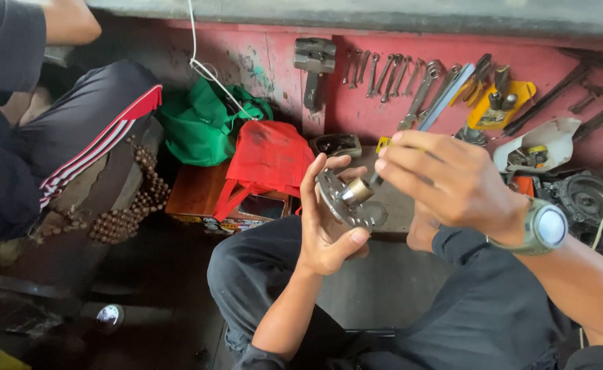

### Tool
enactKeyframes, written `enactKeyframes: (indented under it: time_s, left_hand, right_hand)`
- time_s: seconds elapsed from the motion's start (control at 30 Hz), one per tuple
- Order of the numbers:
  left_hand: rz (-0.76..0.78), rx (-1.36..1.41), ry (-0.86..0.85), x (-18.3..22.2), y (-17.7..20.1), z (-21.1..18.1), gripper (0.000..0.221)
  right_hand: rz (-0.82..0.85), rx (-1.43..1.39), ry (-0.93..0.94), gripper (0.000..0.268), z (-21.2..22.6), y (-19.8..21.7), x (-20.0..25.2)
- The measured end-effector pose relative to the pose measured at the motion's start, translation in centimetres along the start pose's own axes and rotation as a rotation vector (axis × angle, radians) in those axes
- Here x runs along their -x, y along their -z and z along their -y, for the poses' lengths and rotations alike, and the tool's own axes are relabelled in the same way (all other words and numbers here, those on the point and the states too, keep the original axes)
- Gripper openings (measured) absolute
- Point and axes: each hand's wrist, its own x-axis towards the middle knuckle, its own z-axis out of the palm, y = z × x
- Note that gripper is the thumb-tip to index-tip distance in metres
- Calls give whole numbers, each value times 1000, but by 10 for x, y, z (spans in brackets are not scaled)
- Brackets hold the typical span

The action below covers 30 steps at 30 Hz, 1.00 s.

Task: Cleaning a metal hub component by scraping off dirt and grease using a small tool in a workshop environment.

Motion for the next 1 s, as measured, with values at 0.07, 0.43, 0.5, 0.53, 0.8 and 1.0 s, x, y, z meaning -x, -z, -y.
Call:
enactKeyframes:
  time_s: [0.07,0.43,0.5,0.53,0.8,1.0]
  left_hand:
    - [8,12,-13,0,0,4,97]
    - [22,17,-18,3,1,8,95]
    - [40,59,-12,1,1,9,95]
    - [44,61,-14,1,1,7,95]
    - [24,0,-2,0,4,8,96]
    - [26,5,-16,-1,6,10,96]
  right_hand:
    - [-4,-42,39,33,6,-1,2]
    - [-8,-98,59,30,8,-3,4]
    - [2,-6,48,44,2,-6,5]
    - [1,-1,48,44,0,-4,4]
    - [0,-5,57,40,1,-8,5]
    - [-6,-75,87,26,12,1,-2]
